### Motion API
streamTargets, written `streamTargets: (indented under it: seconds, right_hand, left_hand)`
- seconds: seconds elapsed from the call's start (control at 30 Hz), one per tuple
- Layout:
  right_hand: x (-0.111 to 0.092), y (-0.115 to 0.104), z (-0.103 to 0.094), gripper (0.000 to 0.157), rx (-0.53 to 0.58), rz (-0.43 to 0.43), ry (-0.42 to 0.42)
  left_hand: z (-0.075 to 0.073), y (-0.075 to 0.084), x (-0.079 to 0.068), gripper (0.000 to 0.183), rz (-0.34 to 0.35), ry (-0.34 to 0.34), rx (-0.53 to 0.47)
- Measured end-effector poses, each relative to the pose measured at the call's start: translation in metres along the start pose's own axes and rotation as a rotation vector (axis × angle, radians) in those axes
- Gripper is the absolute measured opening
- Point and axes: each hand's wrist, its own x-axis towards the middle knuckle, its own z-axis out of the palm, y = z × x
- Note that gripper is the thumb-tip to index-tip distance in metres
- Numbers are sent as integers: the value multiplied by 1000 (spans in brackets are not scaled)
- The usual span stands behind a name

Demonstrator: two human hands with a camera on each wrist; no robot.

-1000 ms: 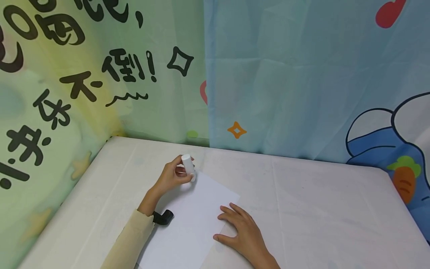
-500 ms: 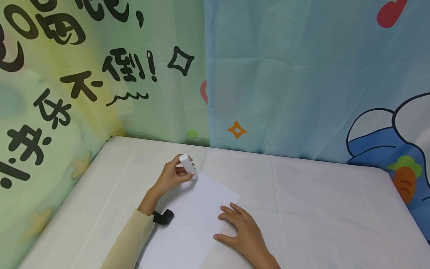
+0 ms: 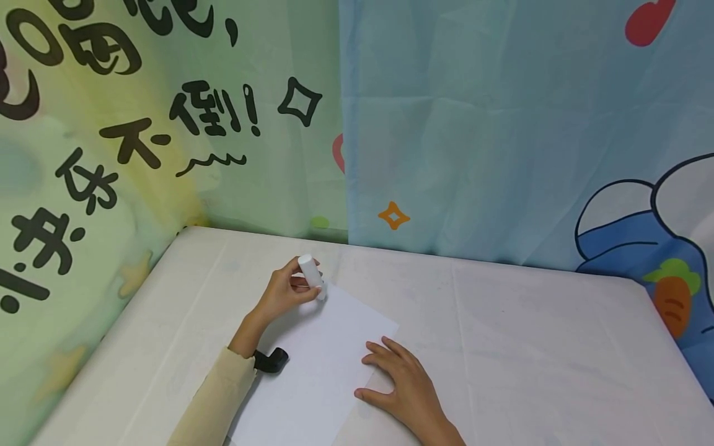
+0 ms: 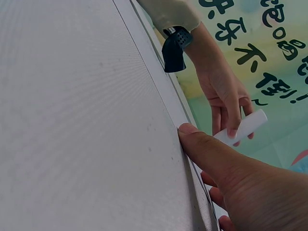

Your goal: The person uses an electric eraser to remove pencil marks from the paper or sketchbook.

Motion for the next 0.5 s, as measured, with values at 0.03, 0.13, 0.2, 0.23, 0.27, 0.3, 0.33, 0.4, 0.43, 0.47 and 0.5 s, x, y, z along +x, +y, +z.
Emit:
streamTargets:
  seconds: [0.03, 0.13, 0.2, 0.23, 0.27, 0.3, 0.33, 0.4, 0.43, 0.47, 0.5]
  right_hand:
    - [0, 0, 0, 40, 1, 1, 0]
    - [0, 0, 0, 41, -1, 4, -2]
    - [0, 0, 0, 41, -2, 9, -4]
    - [0, 0, 0, 42, -3, 11, -5]
    - [0, 0, 0, 42, -3, 12, -6]
    - [0, 0, 0, 42, -2, 14, -6]
    - [0, -1, 0, 42, -1, 16, -7]
    - [0, -1, 0, 42, 0, 15, -6]
    - [0, -1, -1, 42, 1, 18, -9]
    - [0, -1, -1, 42, 0, 17, -9]
    - [0, -1, -1, 42, -1, 18, -10]
  left_hand:
    - [0, 1, 0, 44, -2, -2, 1]
    - [-1, 1, 0, 43, -8, -1, 14]
    - [-1, 2, 0, 44, -15, 3, 19]
    - [-1, 1, -1, 44, -17, 4, 21]
    - [-1, 1, -1, 44, -18, 6, 24]
    - [-1, 1, -1, 44, -18, 6, 23]
    - [-1, 1, -2, 44, -16, 4, 23]
    - [-1, 1, -2, 45, -8, 3, 18]
    - [-1, 1, -2, 45, -8, 2, 16]
    - [-2, 1, -2, 46, -7, 2, 14]
    - [-2, 1, -2, 46, -8, 1, 14]
